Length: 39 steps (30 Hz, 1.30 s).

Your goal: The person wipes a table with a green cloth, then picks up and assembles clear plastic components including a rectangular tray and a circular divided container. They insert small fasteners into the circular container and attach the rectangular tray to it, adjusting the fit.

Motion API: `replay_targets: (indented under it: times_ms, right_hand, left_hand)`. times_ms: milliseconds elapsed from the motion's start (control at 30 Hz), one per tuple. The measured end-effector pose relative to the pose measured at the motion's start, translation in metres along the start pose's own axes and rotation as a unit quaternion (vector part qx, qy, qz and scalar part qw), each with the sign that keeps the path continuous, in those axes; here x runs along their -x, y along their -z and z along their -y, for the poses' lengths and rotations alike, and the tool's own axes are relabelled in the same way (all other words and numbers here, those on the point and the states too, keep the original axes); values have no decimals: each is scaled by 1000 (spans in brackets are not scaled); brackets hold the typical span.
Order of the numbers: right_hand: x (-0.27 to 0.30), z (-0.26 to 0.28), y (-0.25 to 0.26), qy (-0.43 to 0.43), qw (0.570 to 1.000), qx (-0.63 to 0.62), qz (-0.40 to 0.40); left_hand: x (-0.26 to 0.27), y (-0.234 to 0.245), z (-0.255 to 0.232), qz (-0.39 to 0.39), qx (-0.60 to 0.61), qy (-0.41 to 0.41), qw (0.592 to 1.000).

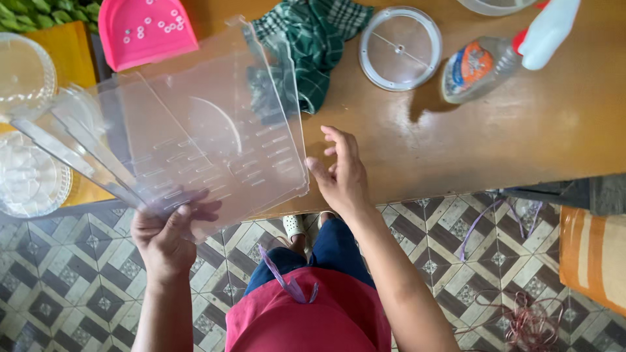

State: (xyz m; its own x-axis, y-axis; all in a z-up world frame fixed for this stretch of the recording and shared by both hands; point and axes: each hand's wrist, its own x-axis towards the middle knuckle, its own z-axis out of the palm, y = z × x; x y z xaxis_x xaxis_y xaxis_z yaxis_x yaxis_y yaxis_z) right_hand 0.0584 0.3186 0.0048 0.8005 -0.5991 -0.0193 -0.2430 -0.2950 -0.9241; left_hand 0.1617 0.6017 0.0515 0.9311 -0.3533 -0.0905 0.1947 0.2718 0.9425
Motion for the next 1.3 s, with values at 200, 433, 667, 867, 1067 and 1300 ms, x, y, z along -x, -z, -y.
replay_targets:
  times_ms: [200, 433, 667, 867, 1067, 1300]
  right_hand:
    - [-60, 11, -43, 290, 888, 353, 58]
    - [-135, -3, -36, 257, 856, 426, 141]
    - [-145, 6, -2, 161, 982, 99, 26]
    - [-82, 8, -9, 4, 904, -404, 141]
    - [-56, -11, -1, -65, 928, -366, 29]
    - [-25, -3, -28, -63, 941, -331, -22]
  left_hand:
    - [0, 18, 2, -81, 66, -16, 994]
    - [-5, -3, 5, -130, 35, -33, 990]
    - [-17, -23, 29, -121, 50, -15, 991]
    - [-39, -33, 62, -24, 48, 3, 999]
    - [-72, -23, 55, 130, 151, 81, 976]
    - [-106, -2, 19, 161, 213, 162, 950]
